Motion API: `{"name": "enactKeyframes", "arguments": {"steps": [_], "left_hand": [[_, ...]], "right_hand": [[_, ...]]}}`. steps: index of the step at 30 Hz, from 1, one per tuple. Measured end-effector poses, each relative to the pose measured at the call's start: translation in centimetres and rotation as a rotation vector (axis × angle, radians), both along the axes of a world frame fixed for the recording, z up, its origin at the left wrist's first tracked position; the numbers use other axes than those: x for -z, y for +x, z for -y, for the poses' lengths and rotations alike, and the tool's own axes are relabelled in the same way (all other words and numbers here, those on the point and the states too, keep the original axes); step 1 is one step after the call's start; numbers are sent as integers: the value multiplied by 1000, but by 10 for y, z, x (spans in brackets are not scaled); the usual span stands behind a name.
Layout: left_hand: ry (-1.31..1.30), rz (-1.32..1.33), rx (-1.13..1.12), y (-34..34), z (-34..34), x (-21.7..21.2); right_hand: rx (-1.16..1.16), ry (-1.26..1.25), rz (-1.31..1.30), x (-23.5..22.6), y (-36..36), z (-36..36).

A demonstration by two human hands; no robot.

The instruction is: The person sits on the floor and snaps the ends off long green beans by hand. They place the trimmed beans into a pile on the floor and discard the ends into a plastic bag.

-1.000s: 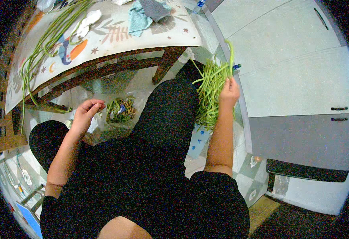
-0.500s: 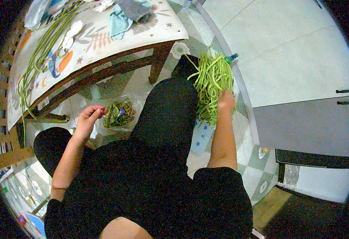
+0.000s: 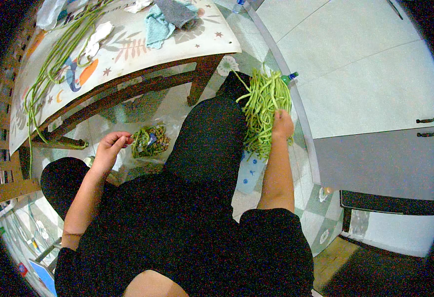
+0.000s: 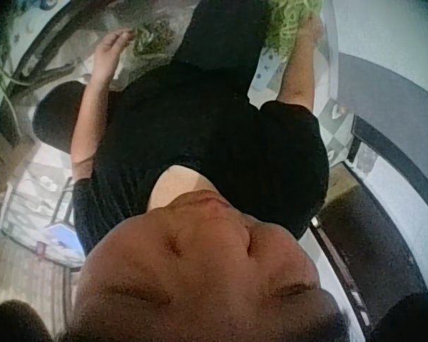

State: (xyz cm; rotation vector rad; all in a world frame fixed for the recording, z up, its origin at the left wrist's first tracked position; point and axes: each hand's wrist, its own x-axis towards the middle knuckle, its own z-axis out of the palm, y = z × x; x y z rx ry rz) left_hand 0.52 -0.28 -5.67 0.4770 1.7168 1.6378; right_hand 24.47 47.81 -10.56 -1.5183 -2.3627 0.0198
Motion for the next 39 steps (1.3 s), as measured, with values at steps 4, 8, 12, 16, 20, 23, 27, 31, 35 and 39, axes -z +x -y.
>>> {"name": "enactKeyframes", "arguments": {"steps": [4, 8, 12, 16, 20, 23, 27, 31, 35, 39], "left_hand": [[-15, -7, 8, -1, 2, 5], [-18, 3, 20, 0, -1, 0], [-19, 25, 28, -1, -3, 8], [-28, 3, 67, -1, -5, 5], [-54, 38, 40, -1, -1, 1], [-127, -141, 41, -1, -5, -9], [-78, -75, 48, -4, -3, 5], [-3, -102, 12, -7, 3, -3], [45, -116, -24, -11, 8, -7], [85, -93, -53, -15, 16, -10]], "right_hand": [[-10, -131, 212, -7, -11, 10], [-1, -185, 211, 1, -12, 12], [-6, -131, 227, 4, -13, 20], [-10, -85, 251, 0, -17, 28], [-112, 34, 41, -22, -45, 45], [-231, -255, -421, -51, -84, 61], [-685, -183, -704, -121, -159, 143], [-1118, -217, -604, -161, -223, 230], [-1435, -134, -410, -179, -278, 298], [-1422, 46, -294, -175, -327, 329]]}}
